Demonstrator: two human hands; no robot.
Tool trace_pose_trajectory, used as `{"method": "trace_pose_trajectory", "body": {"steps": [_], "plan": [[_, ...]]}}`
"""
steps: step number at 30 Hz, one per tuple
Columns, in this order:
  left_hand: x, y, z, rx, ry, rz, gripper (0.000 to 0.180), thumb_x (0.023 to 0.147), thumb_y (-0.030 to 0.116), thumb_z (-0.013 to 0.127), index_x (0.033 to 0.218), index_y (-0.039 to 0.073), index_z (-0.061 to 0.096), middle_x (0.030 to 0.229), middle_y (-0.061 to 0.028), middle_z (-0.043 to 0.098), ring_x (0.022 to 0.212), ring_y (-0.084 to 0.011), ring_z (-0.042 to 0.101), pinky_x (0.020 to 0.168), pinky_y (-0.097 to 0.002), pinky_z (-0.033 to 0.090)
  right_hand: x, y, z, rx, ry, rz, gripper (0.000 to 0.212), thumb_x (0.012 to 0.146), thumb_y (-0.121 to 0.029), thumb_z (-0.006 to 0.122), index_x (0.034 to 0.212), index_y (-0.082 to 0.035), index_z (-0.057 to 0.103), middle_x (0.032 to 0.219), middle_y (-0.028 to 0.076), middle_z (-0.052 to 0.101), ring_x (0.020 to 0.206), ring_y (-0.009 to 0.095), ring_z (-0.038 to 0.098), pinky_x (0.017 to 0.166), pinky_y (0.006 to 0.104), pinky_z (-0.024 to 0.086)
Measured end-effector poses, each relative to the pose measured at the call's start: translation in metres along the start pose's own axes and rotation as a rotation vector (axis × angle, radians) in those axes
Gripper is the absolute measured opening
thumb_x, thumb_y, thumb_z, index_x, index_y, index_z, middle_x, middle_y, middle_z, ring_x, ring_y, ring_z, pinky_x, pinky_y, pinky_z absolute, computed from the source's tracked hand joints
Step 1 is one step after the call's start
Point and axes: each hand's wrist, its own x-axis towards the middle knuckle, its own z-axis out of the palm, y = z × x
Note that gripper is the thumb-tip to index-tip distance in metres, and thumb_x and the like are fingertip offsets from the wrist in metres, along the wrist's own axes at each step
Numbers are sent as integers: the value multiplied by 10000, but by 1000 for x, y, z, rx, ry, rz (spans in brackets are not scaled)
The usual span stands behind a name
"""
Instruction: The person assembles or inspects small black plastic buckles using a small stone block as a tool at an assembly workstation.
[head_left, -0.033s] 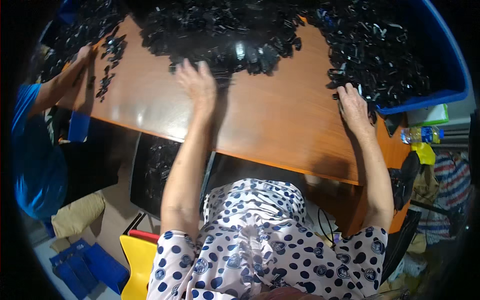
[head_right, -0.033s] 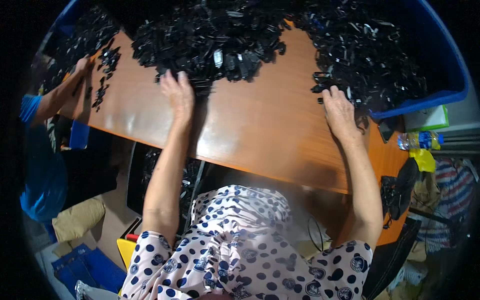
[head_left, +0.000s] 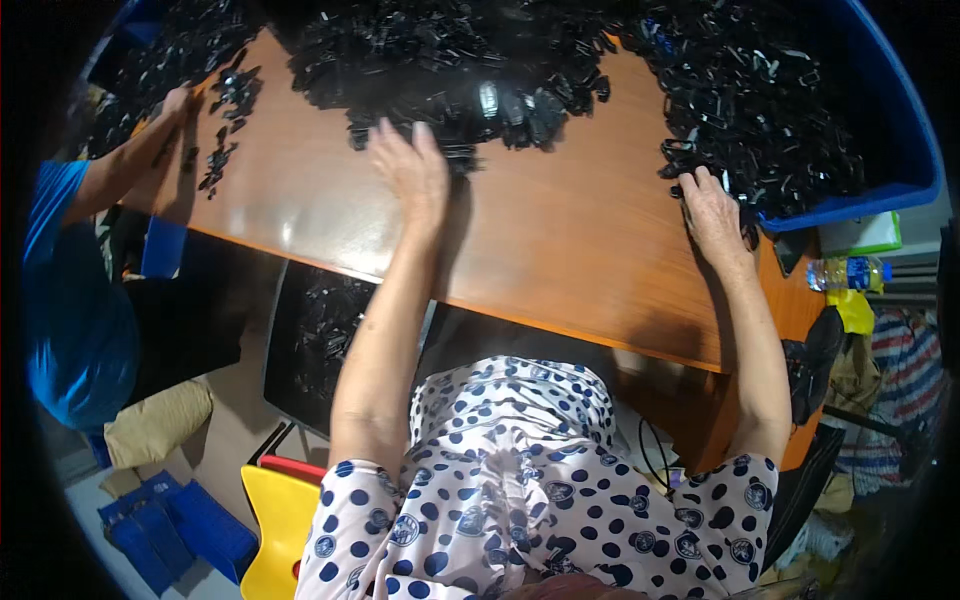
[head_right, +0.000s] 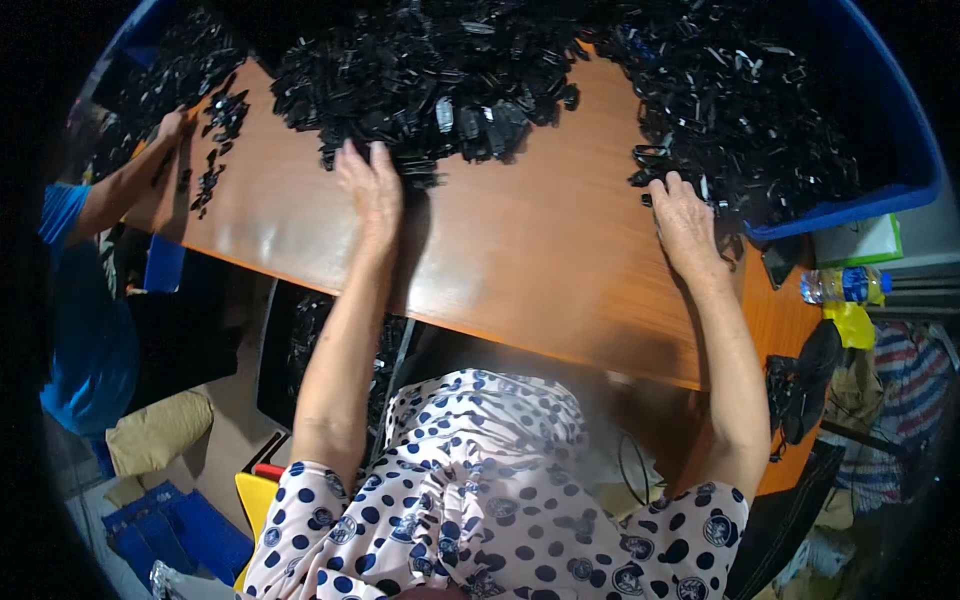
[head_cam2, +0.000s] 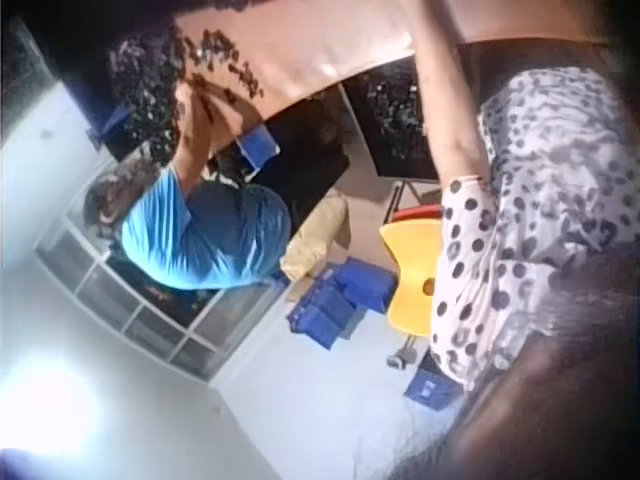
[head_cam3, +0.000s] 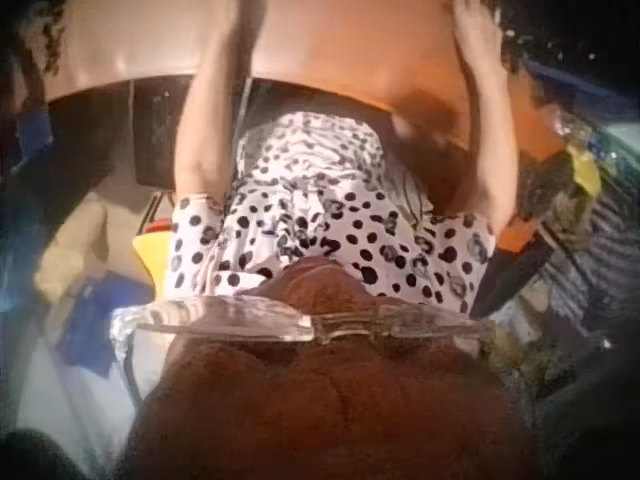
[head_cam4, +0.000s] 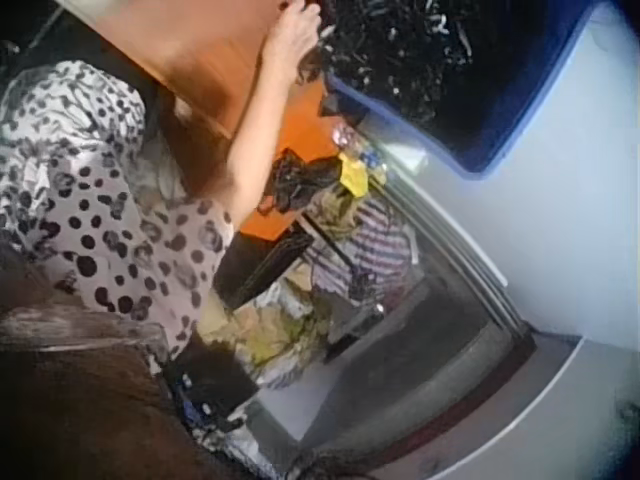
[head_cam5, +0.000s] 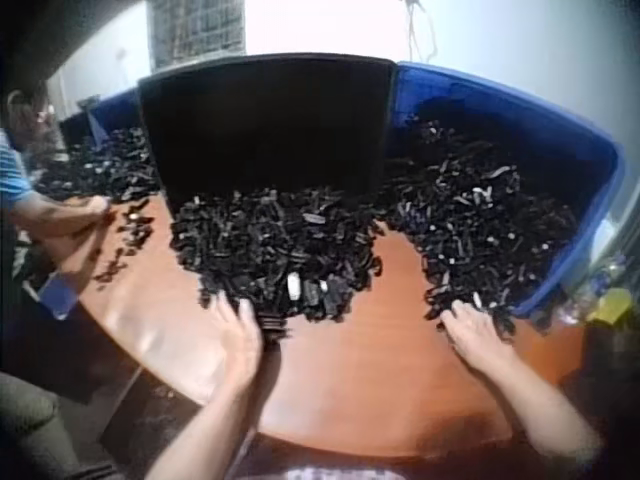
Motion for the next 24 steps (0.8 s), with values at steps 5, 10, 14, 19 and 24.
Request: {"method": "trace_pose_trajectory", "body": {"steps": [5, 10, 14, 19, 24], "plan": [[-31, 34, 1, -233, -38, -93, 715, 988, 474, 341, 1407, -98, 251, 1459, -338, 198, 1350, -459, 231, 1123, -489, 198, 8, -6, -3, 175, 53, -19, 256, 781, 26, 607, 1026, -10, 538, 944, 141, 535, 912, 329, 570, 756, 437, 504], [-45, 50, -22, -559, -176, -254, 700, 991, 490, 348, 1437, -38, 236, 1434, -270, 286, 1343, -367, 288, 1105, -441, 255, 7, 2, 14, 201, 51, 31, 271, 794, 18, 615, 1056, -8, 552, 977, 144, 555, 939, 335, 566, 795, 437, 485], [-53, 55, -72, -872, -365, -597, 525, 984, 390, 465, 1403, 90, 365, 1394, -188, 388, 1254, -254, 439, 1012, -366, 400, -1, 6, 12, 232, 143, 37, 255, 792, 33, 602, 1043, 2, 562, 977, 156, 561, 953, 337, 560, 820, 429, 480], [-70, 25, -91, -184, -315, 255, 230, 879, -2, 568, 1105, 37, 593, 1027, -123, 586, 942, -242, 623, 785, -323, 523, -1, 14, 6, 120, 23, 31, 321, 796, 28, 600, 1113, -2, 565, 987, 160, 576, 947, 345, 565, 797, 423, 497], [-61, 54, -86, 215, -519, 783, 195, 769, 110, 654, 964, 101, 661, 919, -91, 588, 873, -259, 578, 770, -390, 454, -7, 15, 0, 524, 72, 173, 366, 791, 17, 614, 1151, -28, 569, 915, 109, 591, 832, 251, 587, 750, 347, 489]]}}
